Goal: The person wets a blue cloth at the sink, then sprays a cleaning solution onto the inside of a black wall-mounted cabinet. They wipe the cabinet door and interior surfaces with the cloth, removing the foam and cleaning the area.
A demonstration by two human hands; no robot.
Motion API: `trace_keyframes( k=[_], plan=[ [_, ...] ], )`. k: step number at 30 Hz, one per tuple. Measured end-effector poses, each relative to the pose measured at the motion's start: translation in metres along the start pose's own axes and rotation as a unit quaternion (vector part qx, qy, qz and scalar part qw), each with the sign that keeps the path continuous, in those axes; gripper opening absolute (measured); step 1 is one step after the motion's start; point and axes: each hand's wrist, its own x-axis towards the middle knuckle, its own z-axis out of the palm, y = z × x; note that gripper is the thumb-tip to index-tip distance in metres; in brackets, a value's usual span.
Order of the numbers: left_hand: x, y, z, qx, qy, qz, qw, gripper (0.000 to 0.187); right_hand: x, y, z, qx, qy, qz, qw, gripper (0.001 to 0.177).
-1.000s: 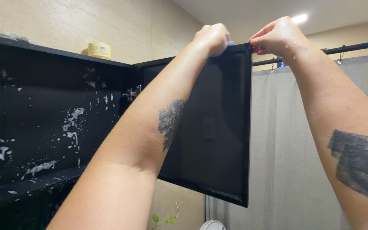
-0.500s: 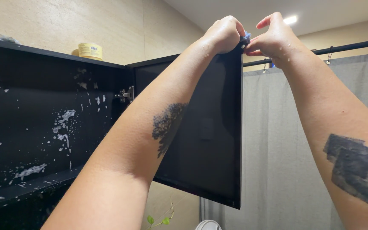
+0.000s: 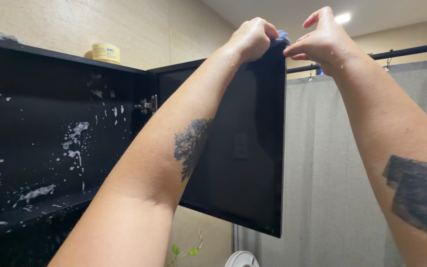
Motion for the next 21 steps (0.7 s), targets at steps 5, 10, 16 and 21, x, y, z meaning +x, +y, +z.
trace_keyframes(
  k=[5,10,16,21],
  plan=[
    [-0.002,-0.003,0.001,0.085,0.002,-0.022,0.996,0.037,-0.005,-0.004,-0.001,-0.054,0.008,0.018,0.998,0.077],
    [-0.001,0.005,0.001,0.029,-0.012,-0.021,0.999,0.041,-0.006,-0.014,-0.001,-0.086,-0.01,0.001,0.996,0.077],
    [-0.007,0.002,-0.015,0.121,-0.038,-0.102,0.987,0.033,-0.01,-0.015,0.003,-0.109,-0.005,0.0,0.994,0.063],
    [-0.014,-0.006,-0.02,0.178,-0.024,-0.097,0.979,0.03,-0.006,-0.012,-0.003,-0.146,-0.002,-0.016,0.989,0.055]
  ],
)
